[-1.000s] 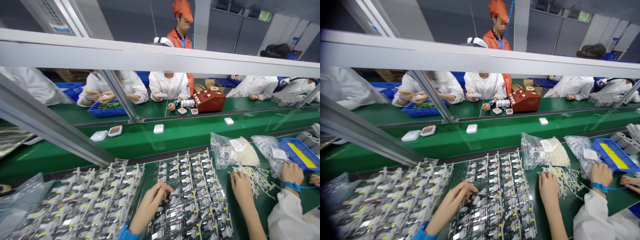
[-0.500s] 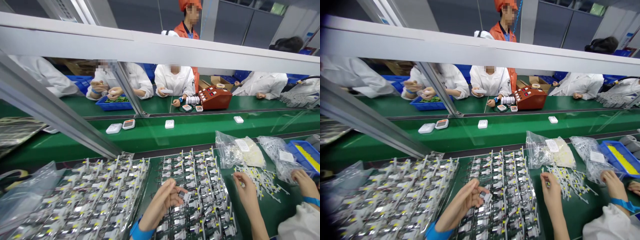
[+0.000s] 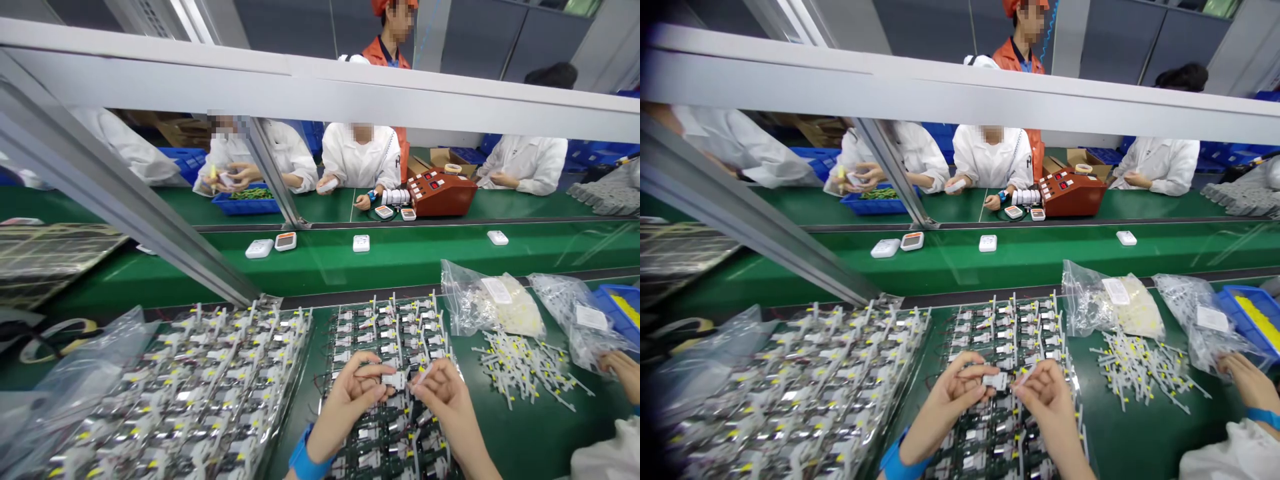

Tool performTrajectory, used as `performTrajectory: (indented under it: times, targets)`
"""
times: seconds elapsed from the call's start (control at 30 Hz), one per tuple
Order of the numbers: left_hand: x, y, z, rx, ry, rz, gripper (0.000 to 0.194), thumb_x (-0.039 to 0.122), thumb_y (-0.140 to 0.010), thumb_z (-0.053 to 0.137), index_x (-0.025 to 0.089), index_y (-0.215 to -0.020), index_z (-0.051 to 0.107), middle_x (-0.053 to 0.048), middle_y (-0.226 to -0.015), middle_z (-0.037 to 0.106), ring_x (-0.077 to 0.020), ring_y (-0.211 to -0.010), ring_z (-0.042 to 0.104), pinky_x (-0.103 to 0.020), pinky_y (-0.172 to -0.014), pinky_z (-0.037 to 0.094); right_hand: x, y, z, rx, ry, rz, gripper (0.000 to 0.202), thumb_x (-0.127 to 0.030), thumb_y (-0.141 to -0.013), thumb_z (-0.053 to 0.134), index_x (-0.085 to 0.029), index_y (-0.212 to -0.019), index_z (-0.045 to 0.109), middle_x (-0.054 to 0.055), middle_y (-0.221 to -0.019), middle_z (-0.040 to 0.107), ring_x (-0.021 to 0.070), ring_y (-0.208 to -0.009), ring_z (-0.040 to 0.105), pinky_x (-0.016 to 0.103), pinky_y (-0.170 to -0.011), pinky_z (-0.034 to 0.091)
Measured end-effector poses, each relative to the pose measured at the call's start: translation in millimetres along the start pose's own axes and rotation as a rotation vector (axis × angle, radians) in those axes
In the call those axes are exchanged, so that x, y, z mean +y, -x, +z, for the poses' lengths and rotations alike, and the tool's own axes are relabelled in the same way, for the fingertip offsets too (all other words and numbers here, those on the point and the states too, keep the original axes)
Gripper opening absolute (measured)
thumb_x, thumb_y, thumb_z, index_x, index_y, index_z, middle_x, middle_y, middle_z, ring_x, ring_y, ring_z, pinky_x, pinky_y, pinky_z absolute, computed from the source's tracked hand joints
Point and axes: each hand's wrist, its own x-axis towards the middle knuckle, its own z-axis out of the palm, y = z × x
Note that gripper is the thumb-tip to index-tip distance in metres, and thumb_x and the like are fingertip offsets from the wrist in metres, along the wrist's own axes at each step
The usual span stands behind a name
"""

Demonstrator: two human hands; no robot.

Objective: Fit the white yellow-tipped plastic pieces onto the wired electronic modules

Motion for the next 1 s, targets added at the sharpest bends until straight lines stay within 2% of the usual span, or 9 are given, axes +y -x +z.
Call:
performTrajectory:
  times: [0.2, 0.43, 0.73, 1.0]
  targets:
    - [-0.1, 4.4, -0.1, -0.001, -0.038, 0.005, 0.036, 0.035, -0.078, 0.076, 0.02, -0.101, 0.053, -0.01, -0.106, 0.073, -0.0177, -0.079, 0.071, -0.029, -0.076, 0.054, -4.5, -1.5, 4.3, -0.008, -0.092, 0.043, 0.036, -0.035, -0.073, 0.083, -0.023, -0.083, 0.051, 0.001, -0.078, 0.072, 0.0143, -0.073, 0.067, 0.025, -0.073, 0.049]
    - [-1.7, 2.3, -0.2, -0.038, -0.111, 0.038, 0.026, 0.034, -0.082, 0.073, 0.02, -0.098, 0.059, -0.009, -0.107, 0.073, -0.0186, -0.088, 0.071, -0.032, -0.084, 0.055, -5.3, -2.2, 6.1, 0.016, -0.165, 0.063, 0.037, -0.031, -0.069, 0.085, -0.021, -0.08, 0.051, 0.001, -0.075, 0.072, 0.0135, -0.069, 0.066, 0.024, -0.071, 0.047]
    - [-2.3, 1.6, -0.2, -0.054, -0.131, 0.057, 0.032, 0.036, -0.078, 0.076, 0.02, -0.1, 0.058, -0.008, -0.101, 0.075, -0.0198, -0.092, 0.071, -0.032, -0.084, 0.057, 0.4, -4.0, 1.7, 0.003, -0.188, 0.092, 0.042, -0.028, -0.065, 0.088, -0.021, -0.076, 0.048, -0.003, -0.067, 0.069, 0.0106, -0.061, 0.06, 0.022, -0.064, 0.044]
    - [1.5, 3.8, -1.3, -0.089, -0.188, 0.054, 0.03, 0.034, -0.082, 0.072, 0.02, -0.105, 0.059, -0.008, -0.102, 0.075, -0.0203, -0.094, 0.07, -0.033, -0.085, 0.057, 1.9, -6.0, -3.8, -0.037, -0.183, 0.146, 0.046, -0.029, -0.062, 0.089, -0.022, -0.076, 0.046, -0.005, -0.064, 0.065, 0.009, -0.054, 0.058, 0.02, -0.058, 0.043]
